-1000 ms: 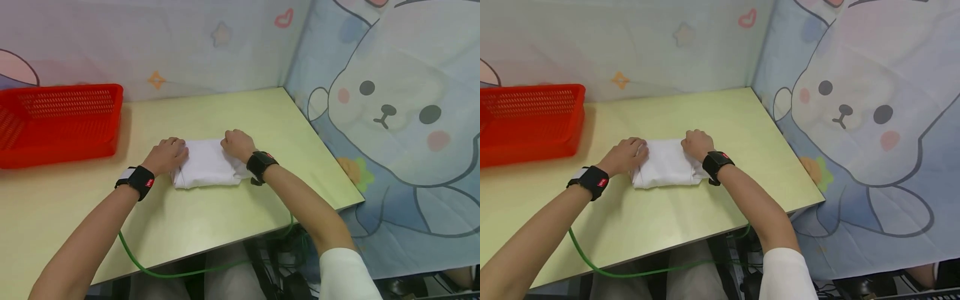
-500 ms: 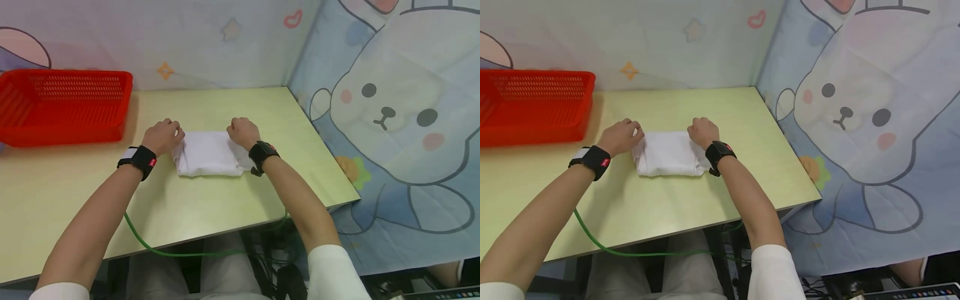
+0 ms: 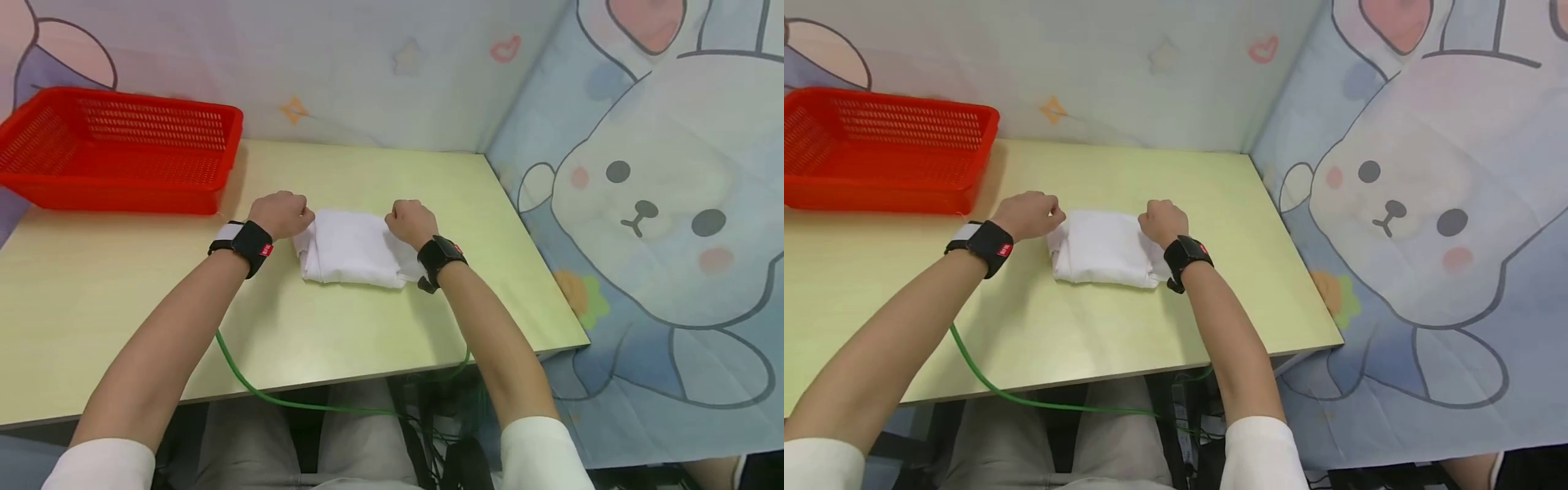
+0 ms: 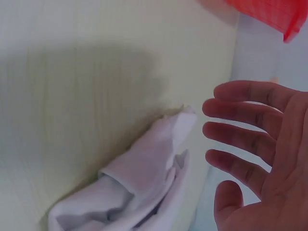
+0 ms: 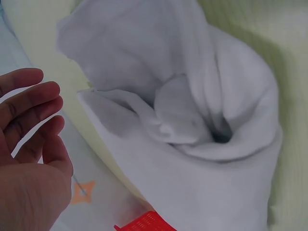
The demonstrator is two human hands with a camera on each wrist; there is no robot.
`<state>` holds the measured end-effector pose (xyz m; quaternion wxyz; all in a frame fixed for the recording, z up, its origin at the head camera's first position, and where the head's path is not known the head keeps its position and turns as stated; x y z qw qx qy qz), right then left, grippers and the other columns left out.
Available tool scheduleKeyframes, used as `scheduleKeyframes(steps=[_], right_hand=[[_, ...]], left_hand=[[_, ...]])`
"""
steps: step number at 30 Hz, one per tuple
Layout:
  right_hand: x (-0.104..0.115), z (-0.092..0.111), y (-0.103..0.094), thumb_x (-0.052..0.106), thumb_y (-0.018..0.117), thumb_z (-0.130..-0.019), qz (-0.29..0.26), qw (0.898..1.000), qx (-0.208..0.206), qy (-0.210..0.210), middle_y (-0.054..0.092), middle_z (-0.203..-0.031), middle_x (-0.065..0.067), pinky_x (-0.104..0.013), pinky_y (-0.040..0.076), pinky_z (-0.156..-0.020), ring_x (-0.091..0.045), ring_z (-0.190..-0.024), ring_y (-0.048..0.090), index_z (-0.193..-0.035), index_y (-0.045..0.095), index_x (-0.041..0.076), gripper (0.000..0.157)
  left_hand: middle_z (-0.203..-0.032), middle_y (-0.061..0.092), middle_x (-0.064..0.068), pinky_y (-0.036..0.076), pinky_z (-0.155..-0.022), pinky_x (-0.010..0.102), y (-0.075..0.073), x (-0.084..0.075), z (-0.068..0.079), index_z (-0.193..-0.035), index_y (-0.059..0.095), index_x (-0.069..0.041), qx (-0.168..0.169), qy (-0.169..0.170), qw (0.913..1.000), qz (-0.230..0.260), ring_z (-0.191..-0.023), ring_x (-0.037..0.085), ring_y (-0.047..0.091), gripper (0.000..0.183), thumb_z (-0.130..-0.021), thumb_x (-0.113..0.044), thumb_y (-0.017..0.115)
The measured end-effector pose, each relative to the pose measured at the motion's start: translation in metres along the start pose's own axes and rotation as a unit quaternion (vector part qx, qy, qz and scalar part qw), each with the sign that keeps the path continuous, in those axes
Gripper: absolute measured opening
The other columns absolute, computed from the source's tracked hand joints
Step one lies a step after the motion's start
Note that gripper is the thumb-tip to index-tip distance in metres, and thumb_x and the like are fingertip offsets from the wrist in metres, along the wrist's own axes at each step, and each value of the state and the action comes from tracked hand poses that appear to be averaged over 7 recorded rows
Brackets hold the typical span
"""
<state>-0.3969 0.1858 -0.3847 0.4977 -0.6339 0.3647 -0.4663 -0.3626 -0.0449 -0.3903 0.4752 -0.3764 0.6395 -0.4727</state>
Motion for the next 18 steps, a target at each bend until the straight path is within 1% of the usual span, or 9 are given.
scheduleKeyframes(steps=[2,4,9,14,18], right_hand=[[-0.007,0.003,0.003,0.022,0.044,-0.089,0.002,1.000,0.002,0.004,0.045,-0.062,0.000,-0.027,0.032,-0.049,-0.015,-0.053,0.042,-0.071,0.052,0.012,0.022],[-0.013,0.007,0.005,0.022,0.044,-0.088,0.001,1.000,0.001,0.009,0.045,-0.061,0.000,-0.027,0.031,-0.048,-0.015,-0.053,0.042,-0.071,0.052,0.012,0.022],[-0.024,0.012,0.008,0.021,0.043,-0.089,-0.001,1.000,0.000,0.023,0.043,-0.059,-0.001,-0.027,0.030,-0.047,-0.015,-0.051,0.039,-0.068,0.050,0.011,0.024],[-0.028,0.011,0.006,0.022,0.043,-0.088,0.015,0.999,-0.012,0.033,0.041,-0.059,0.000,-0.027,0.031,-0.047,-0.016,-0.052,0.041,-0.065,0.046,0.012,0.026],[-0.030,0.006,-0.003,0.021,0.042,-0.086,0.024,0.999,-0.038,0.031,0.036,-0.057,0.000,-0.028,0.029,-0.047,-0.015,-0.050,0.037,-0.062,0.043,0.012,0.026]], left_hand=[[-0.069,0.047,0.007,0.033,-0.052,0.036,0.008,0.000,0.002,-0.072,0.050,-0.009,0.009,-0.006,0.9999,0.005,-0.065,0.024,0.047,0.026,-0.087,-0.025,0.037],[-0.069,0.047,0.008,0.033,-0.053,0.036,0.013,0.000,0.007,-0.071,0.050,-0.008,0.011,-0.011,0.9998,0.013,-0.065,0.025,0.047,0.025,-0.086,-0.024,0.038],[-0.074,0.050,0.010,0.036,-0.056,0.038,0.018,0.006,0.016,-0.075,0.053,-0.008,-0.009,-0.017,0.9994,0.029,-0.070,0.025,0.048,0.025,-0.087,-0.024,0.037],[-0.080,0.053,0.011,0.038,-0.058,0.040,0.016,0.012,0.020,-0.085,0.057,-0.007,-0.024,-0.021,0.9988,0.038,-0.073,0.026,0.050,0.028,-0.089,-0.026,0.037],[-0.088,0.054,0.012,0.041,-0.062,0.042,0.009,0.015,0.022,-0.093,0.057,-0.007,-0.029,-0.028,0.9982,0.045,-0.077,0.027,0.050,0.030,-0.090,-0.028,0.036]])
Point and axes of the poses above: each hand's wrist, its own z-axis away from the middle knuckle, its own y-axis out of the palm, x = y × z, the point moved 7 cm from there along -z, towards the middle knuckle
